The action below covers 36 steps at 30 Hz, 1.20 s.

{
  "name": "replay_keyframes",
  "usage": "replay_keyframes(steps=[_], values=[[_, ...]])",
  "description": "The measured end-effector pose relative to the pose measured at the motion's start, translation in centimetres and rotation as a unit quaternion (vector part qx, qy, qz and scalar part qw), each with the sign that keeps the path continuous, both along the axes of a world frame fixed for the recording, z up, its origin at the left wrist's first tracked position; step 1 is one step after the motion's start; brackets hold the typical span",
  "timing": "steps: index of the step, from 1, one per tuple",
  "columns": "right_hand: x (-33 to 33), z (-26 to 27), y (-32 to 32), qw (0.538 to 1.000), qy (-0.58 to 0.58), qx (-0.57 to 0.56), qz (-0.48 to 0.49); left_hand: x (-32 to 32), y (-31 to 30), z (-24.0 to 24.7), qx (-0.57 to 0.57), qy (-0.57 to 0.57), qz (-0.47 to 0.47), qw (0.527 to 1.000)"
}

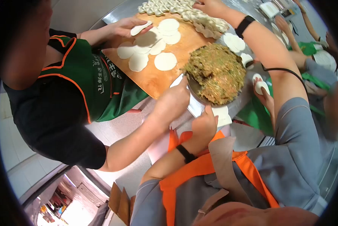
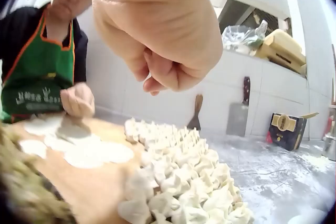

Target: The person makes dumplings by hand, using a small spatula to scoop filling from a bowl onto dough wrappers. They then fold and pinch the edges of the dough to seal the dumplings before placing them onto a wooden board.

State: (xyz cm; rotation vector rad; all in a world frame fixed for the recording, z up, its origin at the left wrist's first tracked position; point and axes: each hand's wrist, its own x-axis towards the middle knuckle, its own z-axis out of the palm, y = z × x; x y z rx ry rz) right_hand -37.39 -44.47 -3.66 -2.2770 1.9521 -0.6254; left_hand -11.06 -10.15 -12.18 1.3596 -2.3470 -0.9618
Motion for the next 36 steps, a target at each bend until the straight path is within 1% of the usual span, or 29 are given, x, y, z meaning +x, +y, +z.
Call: replay_keyframes(steps=[1, 2, 3, 5, 8, 10, 11, 12, 14, 15, 16, 17, 18, 19, 20, 21, 23, 24, 26, 27, 28, 29, 30, 31, 32, 33, 34, 35, 36], values=[[0.0, 1.9, 2.3, 1.000, -0.023, -0.010, -0.007, 0.1, 0.2, -0.1, -0.013, -0.004, -0.006, 1.000], [0.5, 3.9, 5.2, 0.995, -0.098, 0.006, -0.019, -0.1, 0.1, 0.1, 0.003, -0.014, -0.001, 1.000], [1.2, 6.3, 8.3, 0.993, -0.109, 0.017, -0.034, -0.1, 0.0, -0.3, -0.004, 0.026, -0.001, 1.000], [2.5, 9.8, 14.9, 0.988, -0.131, 0.039, -0.068, -0.2, 0.0, 0.6, -0.009, 0.012, 0.007, 1.000], [3.1, 10.9, 23.5, 0.979, -0.197, -0.019, -0.055, 0.0, 0.2, 0.3, -0.020, 0.058, 0.033, 0.998], [3.3, 9.3, 29.3, 0.953, -0.288, 0.000, -0.093, 0.6, 0.4, 0.6, -0.045, 0.089, 0.049, 0.994], [3.7, 9.9, 31.9, 0.973, -0.221, 0.012, -0.059, 0.9, 0.7, 0.8, -0.054, 0.104, 0.060, 0.991], [4.9, 9.3, 34.7, 0.955, -0.287, 0.024, -0.075, 1.2, 0.8, 0.7, 0.014, 0.122, 0.078, 0.989], [7.3, 7.8, 39.1, 0.888, -0.422, 0.096, -0.154, 2.0, 1.0, 0.8, 0.133, 0.227, 0.121, 0.957], [8.3, 4.8, 40.6, 0.883, -0.449, 0.023, -0.135, 2.1, 1.1, 0.9, 0.191, 0.278, 0.144, 0.930], [8.7, 3.5, 42.0, 0.909, -0.397, 0.035, -0.123, 2.4, 1.4, 1.5, 0.269, 0.373, 0.140, 0.877], [9.3, 1.5, 43.5, 0.905, -0.391, 0.084, -0.144, 2.5, 2.0, 2.9, 0.300, 0.408, 0.141, 0.851], [10.4, -0.4, 44.7, 0.880, -0.423, 0.124, -0.176, 2.4, 2.6, 4.8, 0.330, 0.443, 0.142, 0.822], [11.5, -1.2, 45.3, 0.838, -0.488, 0.147, -0.194, 2.4, 3.1, 6.0, 0.358, 0.477, 0.143, 0.790], [12.0, -1.3, 46.0, 0.831, -0.488, 0.168, -0.209, 2.9, 3.4, 6.4, 0.369, 0.474, 0.115, 0.791], [12.5, -1.0, 46.3, 0.824, -0.486, 0.189, -0.223, 3.1, 3.7, 6.7, 0.400, 0.480, 0.112, 0.772], [13.4, -1.9, 46.5, 0.814, -0.543, 0.111, -0.172, 3.4, 4.2, 7.1, 0.462, 0.491, 0.107, 0.731], [13.8, -1.9, 46.4, 0.806, -0.569, 0.071, -0.146, 3.5, 4.1, 7.0, 0.488, 0.457, 0.093, 0.738], [13.2, -0.8, 46.4, 0.891, -0.443, 0.069, -0.078, 4.0, 3.5, 6.5, 0.537, 0.386, 0.065, 0.748], [12.7, -0.4, 46.0, 0.924, -0.373, 0.067, -0.042, 4.0, 3.2, 6.5, 0.501, 0.363, 0.042, 0.784], [12.1, -0.5, 45.5, 0.958, -0.279, 0.022, -0.053, 4.1, 3.0, 6.5, 0.465, 0.338, 0.020, 0.818], [11.5, -0.6, 44.9, 0.981, -0.183, -0.023, -0.062, 4.2, 2.9, 6.5, 0.429, 0.312, -0.001, 0.848], [11.0, -0.7, 44.4, 0.992, -0.084, -0.067, -0.070, 4.2, 2.7, 5.8, 0.338, 0.279, -0.026, 0.899], [10.6, -0.5, 43.9, 0.993, -0.068, -0.059, -0.081, 4.1, 2.5, 4.7, 0.242, 0.242, -0.051, 0.938], [10.2, 0.1, 43.4, 0.993, -0.053, -0.051, -0.090, 4.1, 2.3, 3.9, 0.143, 0.201, -0.074, 0.966], [9.9, 0.3, 42.9, 0.993, -0.038, -0.043, -0.100, 4.0, 2.3, 3.8, 0.137, 0.224, -0.041, 0.964], [9.7, 0.0, 42.5, 0.993, -0.039, -0.073, -0.089, 3.8, 2.5, 3.7, 0.132, 0.245, -0.007, 0.960], [9.6, -0.3, 42.2, 0.994, -0.027, -0.061, -0.087, 3.6, 2.6, 3.6, 0.126, 0.266, 0.026, 0.955], [9.5, -0.6, 42.0, 0.995, -0.015, -0.050, -0.086, 3.4, 2.4, 3.4, 0.255, 0.340, 0.082, 0.901]])
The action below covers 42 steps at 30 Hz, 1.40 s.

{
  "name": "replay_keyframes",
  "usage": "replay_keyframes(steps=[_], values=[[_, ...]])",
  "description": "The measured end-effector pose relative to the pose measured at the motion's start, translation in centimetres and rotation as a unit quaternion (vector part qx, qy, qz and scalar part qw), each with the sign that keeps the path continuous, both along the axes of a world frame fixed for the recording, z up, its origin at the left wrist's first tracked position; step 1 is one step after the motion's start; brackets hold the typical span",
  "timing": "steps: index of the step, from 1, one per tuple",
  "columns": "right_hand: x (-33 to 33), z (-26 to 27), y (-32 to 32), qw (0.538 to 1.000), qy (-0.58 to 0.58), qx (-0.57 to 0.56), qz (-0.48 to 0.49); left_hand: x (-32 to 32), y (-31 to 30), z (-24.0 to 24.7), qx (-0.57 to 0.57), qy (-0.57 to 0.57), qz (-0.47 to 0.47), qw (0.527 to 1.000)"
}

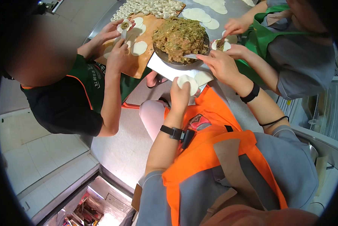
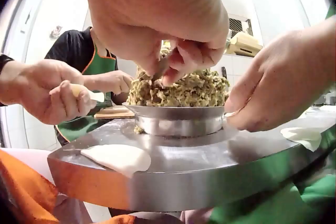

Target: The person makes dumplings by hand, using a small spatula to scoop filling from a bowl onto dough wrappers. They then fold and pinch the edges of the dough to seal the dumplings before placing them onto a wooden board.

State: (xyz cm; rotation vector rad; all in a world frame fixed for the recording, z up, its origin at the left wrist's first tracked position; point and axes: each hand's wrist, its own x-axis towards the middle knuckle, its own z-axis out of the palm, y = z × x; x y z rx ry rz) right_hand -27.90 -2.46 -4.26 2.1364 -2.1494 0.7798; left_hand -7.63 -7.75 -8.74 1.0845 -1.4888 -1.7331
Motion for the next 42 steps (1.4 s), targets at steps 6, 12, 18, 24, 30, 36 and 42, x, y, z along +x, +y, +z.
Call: replay_keyframes(steps=[6, 12, 18, 24, 30, 36, 42], values=[[-0.4, -2.0, -0.8, 0.997, -0.047, 0.056, 0.011, -2.1, -2.8, -2.5, 0.319, 0.191, 0.047, 0.927], [1.3, -1.4, 0.4, 0.987, -0.136, 0.078, 0.026, -4.3, -4.7, -0.3, 0.355, 0.191, 0.081, 0.911], [4.4, 0.6, 4.1, 0.996, -0.034, 0.080, 0.030, -2.9, -3.1, 2.6, 0.364, 0.236, 0.138, 0.890], [5.2, 1.7, 4.6, 0.890, -0.433, 0.142, 0.011, -1.0, -2.1, 4.6, 0.393, 0.309, 0.051, 0.865], [4.1, 3.5, 4.8, 0.937, -0.317, 0.136, 0.046, -0.1, -1.4, 6.0, 0.325, 0.333, 0.098, 0.880], [5.1, 4.1, 3.1, 0.981, -0.132, -0.072, 0.119, -0.5, 1.5, 5.5, 0.280, 0.299, 0.065, 0.910], [5.8, 5.4, 2.6, 0.935, -0.345, -0.060, 0.059, 0.4, 3.3, 7.6, 0.047, 0.183, -0.057, 0.980]])
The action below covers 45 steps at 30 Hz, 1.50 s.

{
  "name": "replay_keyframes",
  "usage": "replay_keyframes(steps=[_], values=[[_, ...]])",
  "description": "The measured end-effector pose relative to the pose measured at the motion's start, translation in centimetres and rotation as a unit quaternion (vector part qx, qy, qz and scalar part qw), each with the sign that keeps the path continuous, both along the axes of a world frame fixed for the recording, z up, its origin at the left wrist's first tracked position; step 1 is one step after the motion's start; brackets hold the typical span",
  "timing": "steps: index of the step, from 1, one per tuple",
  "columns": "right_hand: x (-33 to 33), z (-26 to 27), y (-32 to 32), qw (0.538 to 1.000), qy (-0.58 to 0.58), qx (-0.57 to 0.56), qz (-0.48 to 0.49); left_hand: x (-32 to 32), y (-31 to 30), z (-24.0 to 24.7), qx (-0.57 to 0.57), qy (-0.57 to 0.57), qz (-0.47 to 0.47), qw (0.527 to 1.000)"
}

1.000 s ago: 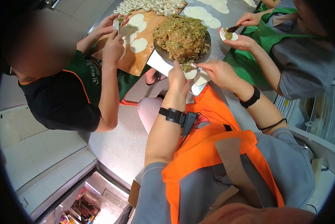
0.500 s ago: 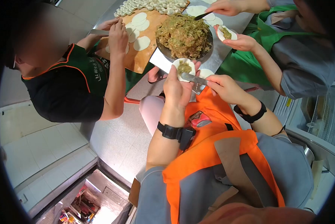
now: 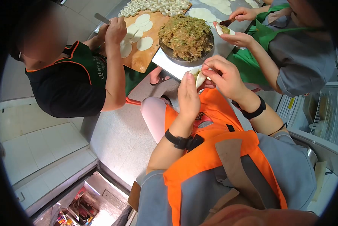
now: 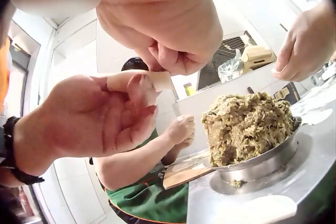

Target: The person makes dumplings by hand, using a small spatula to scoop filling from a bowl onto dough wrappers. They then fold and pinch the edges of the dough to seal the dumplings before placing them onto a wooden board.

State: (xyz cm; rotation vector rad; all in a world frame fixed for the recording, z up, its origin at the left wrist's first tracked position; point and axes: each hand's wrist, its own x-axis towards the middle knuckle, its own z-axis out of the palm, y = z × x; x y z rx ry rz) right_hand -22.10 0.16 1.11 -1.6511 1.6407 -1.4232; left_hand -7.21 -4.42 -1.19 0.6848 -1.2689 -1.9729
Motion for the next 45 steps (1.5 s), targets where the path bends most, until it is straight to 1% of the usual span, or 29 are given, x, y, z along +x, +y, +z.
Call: replay_keyframes(steps=[3, 6, 9, 10, 13, 15, 16, 18, 19, 20, 22, 24, 25, 26, 27, 28, 30, 31, 32, 33, 35, 36, 38, 39, 41, 42, 43, 44, 45], values=[[0.3, -0.3, 0.3, 0.998, -0.046, 0.051, 0.001, 0.4, 0.5, 1.6, -0.081, -0.003, 0.038, 0.996], [0.8, 0.2, 0.5, 0.974, -0.215, 0.058, 0.038, 0.5, 1.4, 1.1, -0.179, -0.034, 0.078, 0.980], [0.5, 0.8, 0.7, 0.941, -0.320, 0.083, 0.068, 1.2, 1.7, 1.6, -0.083, -0.064, 0.063, 0.992], [0.0, 1.2, 1.1, 0.932, -0.333, 0.113, 0.088, 1.3, 1.8, 1.9, -0.074, -0.049, 0.061, 0.994], [0.0, 1.6, 1.4, 0.926, -0.327, 0.172, 0.081, 1.2, 2.1, 3.1, -0.069, -0.010, 0.061, 0.996], [0.7, 1.3, 1.4, 0.952, -0.286, 0.095, 0.057, 1.1, 2.2, 3.8, -0.092, 0.006, 0.070, 0.993], [1.1, 1.3, 1.3, 0.962, -0.265, 0.055, 0.044, 1.1, 1.9, 3.7, -0.169, -0.015, 0.092, 0.981], [1.6, 2.2, 1.6, 0.980, -0.195, 0.030, 0.028, 0.9, 1.2, 3.4, -0.320, -0.056, 0.133, 0.936], [1.7, 2.7, 1.7, 0.987, -0.160, 0.018, 0.019, 0.8, 1.1, 3.3, -0.353, -0.075, 0.149, 0.921], [1.5, 3.3, 1.9, 0.996, -0.083, 0.007, 0.019, 0.8, 1.1, 3.2, -0.385, -0.093, 0.165, 0.903], [1.0, 4.2, 2.2, 0.997, 0.073, -0.013, 0.019, 1.0, 1.0, 3.4, -0.398, -0.102, 0.130, 0.902], [0.4, 4.3, 2.5, 0.994, 0.099, -0.023, 0.035, 1.5, 0.9, 4.1, -0.354, -0.084, 0.029, 0.931], [0.2, 4.4, 2.5, 0.992, 0.112, -0.028, 0.042, 1.7, 1.0, 4.6, -0.261, -0.064, -0.007, 0.963], [0.4, 4.6, 2.6, 0.996, 0.075, -0.021, 0.042, 1.9, 1.2, 5.2, -0.164, -0.044, -0.043, 0.984], [0.8, 5.1, 2.6, 0.998, 0.038, -0.016, 0.041, 2.1, 1.4, 5.8, -0.066, -0.024, -0.079, 0.994], [1.2, 5.4, 2.6, 0.999, 0.001, -0.009, 0.040, 2.4, 1.6, 6.6, -0.048, -0.005, -0.104, 0.993], [1.6, 5.2, 2.4, 0.994, -0.002, -0.060, 0.096, 2.8, 1.9, 7.8, -0.011, 0.033, -0.156, 0.987], [1.7, 5.0, 2.4, 0.989, -0.004, -0.085, 0.123, 2.6, 1.8, 7.5, -0.170, 0.032, -0.091, 0.981], [1.4, 4.0, 2.6, 0.984, -0.001, -0.083, 0.155, 2.2, 1.8, 6.8, -0.324, 0.031, -0.023, 0.945], [1.5, 3.8, 2.7, 0.985, 0.021, -0.089, 0.148, 1.8, 1.7, 6.1, -0.469, 0.030, 0.047, 0.882], [2.0, 3.6, 3.0, 0.983, 0.064, -0.101, 0.137, 1.8, 2.0, 5.9, -0.540, 0.009, 0.083, 0.837], [2.4, 3.7, 2.8, 0.983, 0.061, -0.121, 0.122, 2.3, 2.6, 6.0, -0.477, -0.008, 0.049, 0.877], [2.5, 3.3, 2.9, 0.983, 0.066, -0.128, 0.116, 2.3, 2.9, 5.8, -0.425, -0.023, 0.029, 0.904], [2.5, 3.1, 2.9, 0.983, 0.068, -0.131, 0.112, 2.0, 2.8, 5.3, -0.438, -0.021, 0.042, 0.898], [2.5, 3.2, 2.7, 0.984, 0.076, -0.128, 0.095, 2.1, 2.9, 5.6, -0.304, -0.010, 0.011, 0.953], [2.5, 3.3, 2.7, 0.985, 0.080, -0.128, 0.087, 2.5, 3.1, 6.7, -0.148, 0.000, -0.033, 0.988], [2.5, 3.6, 2.8, 0.992, -0.016, -0.089, 0.091, 2.7, 3.3, 7.3, 0.012, 0.009, -0.077, 0.997], [2.6, 4.3, 2.9, 0.988, -0.111, -0.050, 0.095, 2.4, 3.2, 7.0, 0.061, 0.071, -0.061, 0.994], [2.6, 4.8, 3.0, 0.985, -0.142, -0.026, 0.098, 2.4, 3.0, 7.1, 0.036, 0.049, -0.055, 0.997]])
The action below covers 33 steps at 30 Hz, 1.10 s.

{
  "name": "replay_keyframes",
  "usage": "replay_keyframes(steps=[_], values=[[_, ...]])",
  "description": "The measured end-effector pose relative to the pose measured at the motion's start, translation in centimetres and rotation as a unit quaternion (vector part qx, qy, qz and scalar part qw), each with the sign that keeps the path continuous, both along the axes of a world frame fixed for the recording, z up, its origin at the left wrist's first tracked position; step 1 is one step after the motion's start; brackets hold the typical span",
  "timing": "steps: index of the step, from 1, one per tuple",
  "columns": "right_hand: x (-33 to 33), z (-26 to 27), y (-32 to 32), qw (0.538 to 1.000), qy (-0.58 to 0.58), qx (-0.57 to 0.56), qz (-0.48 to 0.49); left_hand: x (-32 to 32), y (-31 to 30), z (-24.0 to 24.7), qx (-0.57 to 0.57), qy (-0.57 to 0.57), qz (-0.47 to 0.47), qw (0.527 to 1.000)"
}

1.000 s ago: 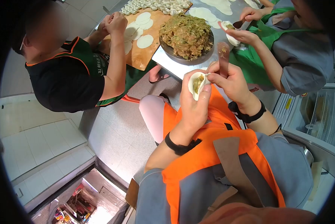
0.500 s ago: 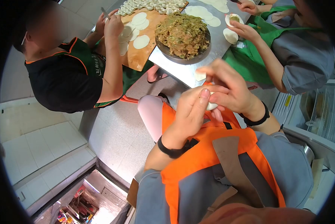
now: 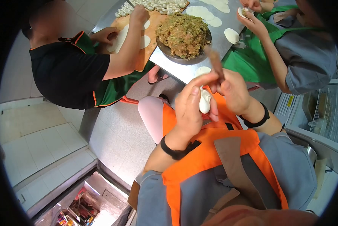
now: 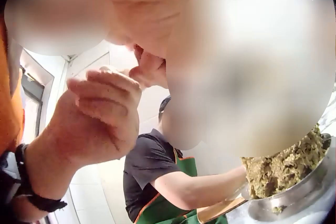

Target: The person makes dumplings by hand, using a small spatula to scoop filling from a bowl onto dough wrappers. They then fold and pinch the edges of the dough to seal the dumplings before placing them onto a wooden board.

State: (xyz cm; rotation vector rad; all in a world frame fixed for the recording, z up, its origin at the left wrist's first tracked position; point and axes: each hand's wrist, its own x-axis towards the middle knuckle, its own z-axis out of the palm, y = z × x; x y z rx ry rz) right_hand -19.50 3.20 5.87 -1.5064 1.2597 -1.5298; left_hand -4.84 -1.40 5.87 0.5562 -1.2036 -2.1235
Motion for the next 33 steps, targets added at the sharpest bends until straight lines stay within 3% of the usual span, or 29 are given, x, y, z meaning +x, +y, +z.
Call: replay_keyframes(steps=[1, 5, 8, 11, 16, 19, 21, 24, 25, 27, 30, 33], values=[[0.0, 0.5, 0.1, 0.999, -0.029, 0.026, 0.006, 0.1, -0.2, 0.1, -0.025, -0.021, 0.007, 0.999], [-0.1, 1.8, 0.8, 0.995, 0.080, 0.065, 0.008, 0.2, -1.0, -0.6, -0.115, -0.071, -0.008, 0.991], [-0.7, 0.8, 0.4, 0.985, 0.155, 0.010, -0.074, -0.1, -0.7, -1.6, -0.113, -0.045, 0.001, 0.993], [-1.4, -0.1, 0.1, 0.990, 0.090, 0.060, -0.092, -0.3, -0.9, -1.9, -0.122, -0.084, 0.065, 0.987], [-2.1, 0.3, -1.0, 0.990, -0.051, 0.131, -0.030, -1.1, -2.4, -1.8, -0.186, -0.109, 0.060, 0.975], [-3.8, 0.3, -1.8, 0.985, 0.010, 0.168, -0.025, -2.2, -4.0, -1.8, -0.152, -0.113, 0.031, 0.981], [-5.2, -1.0, -2.8, 0.983, 0.037, 0.160, -0.079, -3.1, -5.1, -2.8, -0.098, -0.072, 0.023, 0.992], [-8.9, -3.3, -5.9, 0.973, 0.114, 0.110, -0.165, -5.2, -6.4, -8.9, -0.140, -0.237, 0.040, 0.960], [-10.6, -4.0, -7.2, 0.967, 0.157, 0.079, -0.187, -5.5, -6.5, -11.9, -0.257, -0.266, 0.060, 0.927], [-13.3, -4.6, -10.5, 0.954, 0.209, 0.059, -0.208, -6.4, -6.6, -16.8, -0.472, -0.315, 0.098, 0.818], [-16.8, -4.5, -16.5, 0.935, 0.274, 0.088, -0.209, -7.5, -6.4, -17.0, -0.405, -0.345, 0.048, 0.845], [-20.2, -5.2, -24.7, 0.904, 0.387, 0.078, -0.167, -8.3, -6.8, -17.1, -0.406, -0.381, -0.010, 0.831]])
